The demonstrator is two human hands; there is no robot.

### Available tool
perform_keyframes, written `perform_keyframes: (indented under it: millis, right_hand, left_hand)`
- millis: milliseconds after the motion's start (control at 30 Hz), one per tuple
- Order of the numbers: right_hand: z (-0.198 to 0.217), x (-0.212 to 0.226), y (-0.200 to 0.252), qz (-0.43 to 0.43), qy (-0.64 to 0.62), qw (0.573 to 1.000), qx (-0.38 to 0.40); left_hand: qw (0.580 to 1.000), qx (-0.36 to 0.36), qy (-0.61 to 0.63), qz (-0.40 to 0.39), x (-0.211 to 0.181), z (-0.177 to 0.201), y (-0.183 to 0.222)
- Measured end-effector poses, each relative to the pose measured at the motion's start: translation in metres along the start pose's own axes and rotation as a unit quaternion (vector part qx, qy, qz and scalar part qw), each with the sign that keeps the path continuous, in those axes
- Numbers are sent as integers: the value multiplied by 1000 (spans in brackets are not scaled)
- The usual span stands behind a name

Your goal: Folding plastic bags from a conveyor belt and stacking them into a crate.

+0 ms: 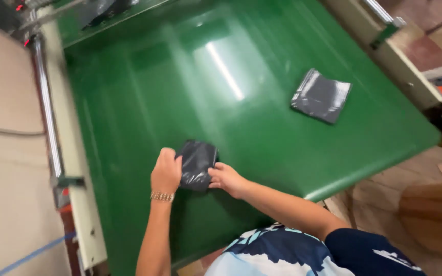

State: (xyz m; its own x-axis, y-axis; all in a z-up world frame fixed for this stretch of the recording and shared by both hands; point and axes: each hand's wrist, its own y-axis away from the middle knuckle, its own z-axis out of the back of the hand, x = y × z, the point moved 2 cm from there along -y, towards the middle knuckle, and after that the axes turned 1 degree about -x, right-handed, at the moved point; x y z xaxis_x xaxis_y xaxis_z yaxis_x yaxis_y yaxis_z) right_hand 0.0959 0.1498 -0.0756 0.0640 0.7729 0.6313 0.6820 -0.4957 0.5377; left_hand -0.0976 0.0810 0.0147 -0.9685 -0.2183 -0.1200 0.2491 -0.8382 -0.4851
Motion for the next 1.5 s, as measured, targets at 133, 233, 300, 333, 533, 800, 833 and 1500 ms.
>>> perform_keyframes:
  millis: [133, 233, 300, 333, 533, 800, 833, 1500]
  right_hand:
    - [34, 76, 53, 241, 122, 962, -34]
    - [71, 150, 84, 340, 176, 920, -80]
    - [127, 193, 93, 392, 164, 899, -106]
    - [155, 212, 98, 440, 152, 876, -129]
    - [276, 291, 98, 405, 214, 856, -240]
    - [317, 322, 80, 254, 406, 805, -350]
    - [324, 319, 74, 254, 429, 797, -340]
    - [259, 305, 202, 387, 622, 503, -459]
  left_hand:
    - [997, -46, 28, -48, -84, 48, -46]
    - [993, -36, 97, -51, -150, 20, -93]
    - [994, -17, 109, -19, -198, -21, -126]
    - [993, 2, 117, 17, -221, -42, -141]
    - [990, 56, 127, 35, -327, -149, -213]
    - [997, 36, 48, 53, -356, -214, -215]
    - [996, 37, 41, 66, -357, -215, -215]
    - [938, -21, 240, -251, -402, -116, -232]
